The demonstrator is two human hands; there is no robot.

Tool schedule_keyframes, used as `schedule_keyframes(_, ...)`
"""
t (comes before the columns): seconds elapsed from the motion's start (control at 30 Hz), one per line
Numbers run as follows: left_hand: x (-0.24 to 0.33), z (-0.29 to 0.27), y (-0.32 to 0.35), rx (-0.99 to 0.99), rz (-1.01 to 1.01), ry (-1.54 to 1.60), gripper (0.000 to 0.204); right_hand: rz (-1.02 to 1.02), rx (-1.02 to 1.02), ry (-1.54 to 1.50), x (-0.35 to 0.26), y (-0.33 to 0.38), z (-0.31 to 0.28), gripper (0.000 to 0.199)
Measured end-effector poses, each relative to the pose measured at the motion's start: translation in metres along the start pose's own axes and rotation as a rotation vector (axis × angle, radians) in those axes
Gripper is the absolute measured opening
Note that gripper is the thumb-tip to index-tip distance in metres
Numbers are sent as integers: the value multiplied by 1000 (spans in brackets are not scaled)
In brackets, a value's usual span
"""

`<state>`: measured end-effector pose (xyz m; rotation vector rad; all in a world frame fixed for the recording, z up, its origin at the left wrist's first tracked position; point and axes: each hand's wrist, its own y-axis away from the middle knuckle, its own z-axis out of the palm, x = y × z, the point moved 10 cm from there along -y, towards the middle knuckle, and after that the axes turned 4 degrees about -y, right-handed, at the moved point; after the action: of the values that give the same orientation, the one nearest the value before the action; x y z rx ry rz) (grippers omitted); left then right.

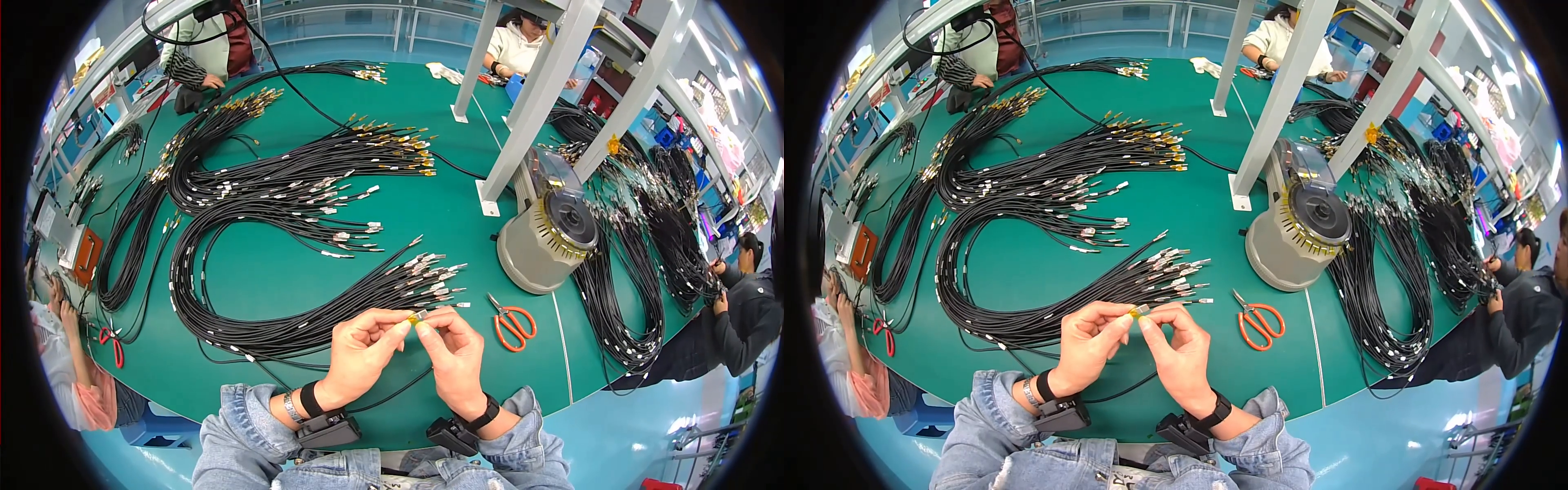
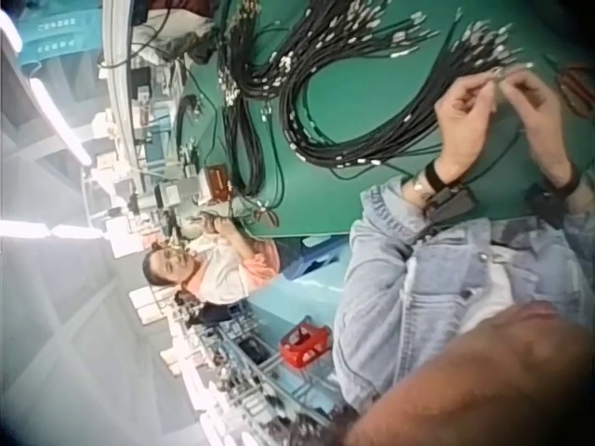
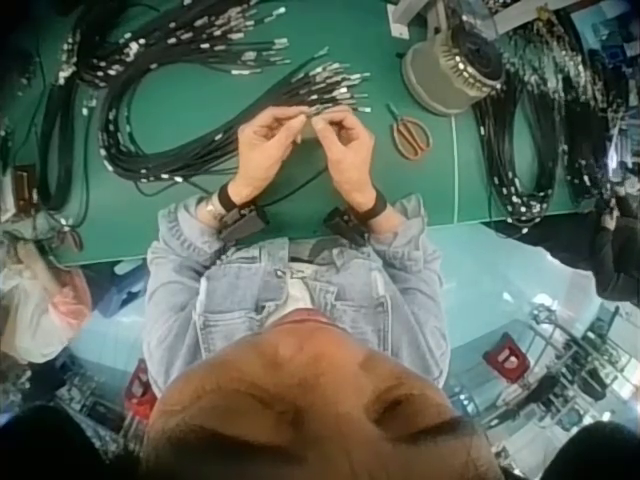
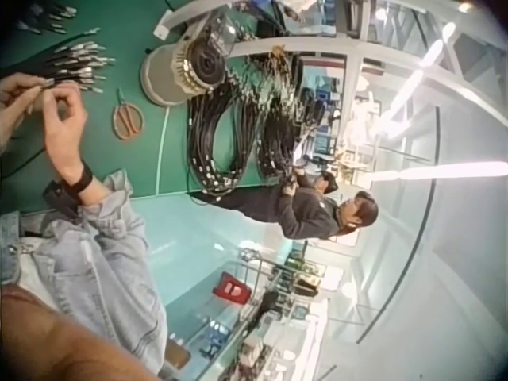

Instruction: The person spreads out a bundle of cables on a table, picks up a single cable, and applies a small yellow piece of tape to its connector. They then use shears to trim the excess tape from the connector and set the cable back down.

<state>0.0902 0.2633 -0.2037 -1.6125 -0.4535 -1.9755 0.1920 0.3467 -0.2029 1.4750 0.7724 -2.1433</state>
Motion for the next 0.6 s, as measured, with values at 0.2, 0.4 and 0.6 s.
schedule_keyframes(0.2, -4, 4, -3, -96, -105, -2, 14, 85, 7, -105, 9, -2, -2, 5)
schedule_keyframes(0.4, 4, 4, -4, -29, -29, -143, 10, 132, 8, -141, 12, -4, -3, 6)
schedule_keyframes(0.6, 21, 1, -4, 7, 187, -367, 5, 126, -24, -133, 10, -4, 1, 6)
